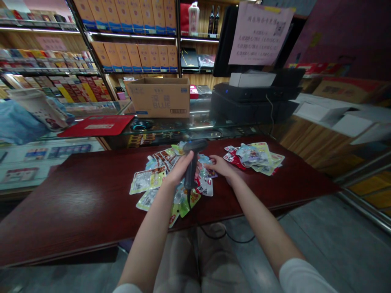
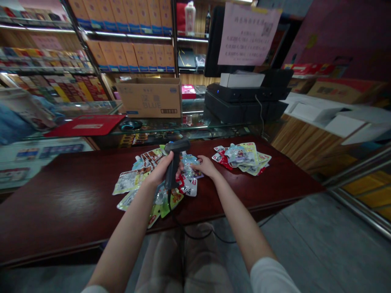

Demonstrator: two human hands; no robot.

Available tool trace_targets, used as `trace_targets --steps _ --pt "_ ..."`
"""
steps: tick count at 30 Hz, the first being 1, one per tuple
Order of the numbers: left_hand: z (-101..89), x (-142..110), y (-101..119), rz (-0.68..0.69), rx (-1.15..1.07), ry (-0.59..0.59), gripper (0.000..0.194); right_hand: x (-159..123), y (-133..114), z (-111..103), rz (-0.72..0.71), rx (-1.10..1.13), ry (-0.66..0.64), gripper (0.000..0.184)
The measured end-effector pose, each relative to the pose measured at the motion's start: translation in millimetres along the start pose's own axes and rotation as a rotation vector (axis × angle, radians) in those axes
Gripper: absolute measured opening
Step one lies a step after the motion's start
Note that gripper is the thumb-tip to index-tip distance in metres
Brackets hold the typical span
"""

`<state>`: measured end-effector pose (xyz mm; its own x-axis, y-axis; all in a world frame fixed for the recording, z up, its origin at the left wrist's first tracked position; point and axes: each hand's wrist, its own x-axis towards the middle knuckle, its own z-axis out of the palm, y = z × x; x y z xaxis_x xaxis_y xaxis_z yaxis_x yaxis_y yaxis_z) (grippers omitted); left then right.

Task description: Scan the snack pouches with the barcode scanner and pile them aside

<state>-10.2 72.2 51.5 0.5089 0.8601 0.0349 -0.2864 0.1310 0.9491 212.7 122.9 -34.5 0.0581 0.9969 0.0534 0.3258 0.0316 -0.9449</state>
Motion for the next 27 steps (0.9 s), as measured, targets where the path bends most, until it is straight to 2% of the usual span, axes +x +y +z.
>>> trace_targets --steps 3,5,11,18,22,27 --pt "-2.9 1.4 -2.6 -0.004 -0.011 -0.007 0.077 -7.1 -3.1 -5.5 -0.035 0.117 -0.017 0.051" --pt "-4.2 1.8 -3.4 -0.004 -0.019 -0.010 0.072 -10.3 -5.3 -9.2 -0.040 0.179 0.029 0.048" --pt "-3.1 2.9 -3.4 0.002 -0.014 -0.016 0.067 -8.0 -9.0 -20.9 -0.123 0.353 0.111 0.055" --pt "3.5 3.8 -7.8 -0.063 0.016 -0.041 0.065 1.7 -6.2 -37.6 -0.154 0.530 0.357 0.065" --pt "7.4 3.3 -12.0 -0.072 0.046 -0.060 0.066 8.5 1.2 -45.1 -0.185 0.536 0.468 0.063" --pt "10.4 2.6 -14.5 -0.089 0.068 -0.091 0.068 12.0 6.7 -50.3 -0.218 0.492 0.469 0.062"
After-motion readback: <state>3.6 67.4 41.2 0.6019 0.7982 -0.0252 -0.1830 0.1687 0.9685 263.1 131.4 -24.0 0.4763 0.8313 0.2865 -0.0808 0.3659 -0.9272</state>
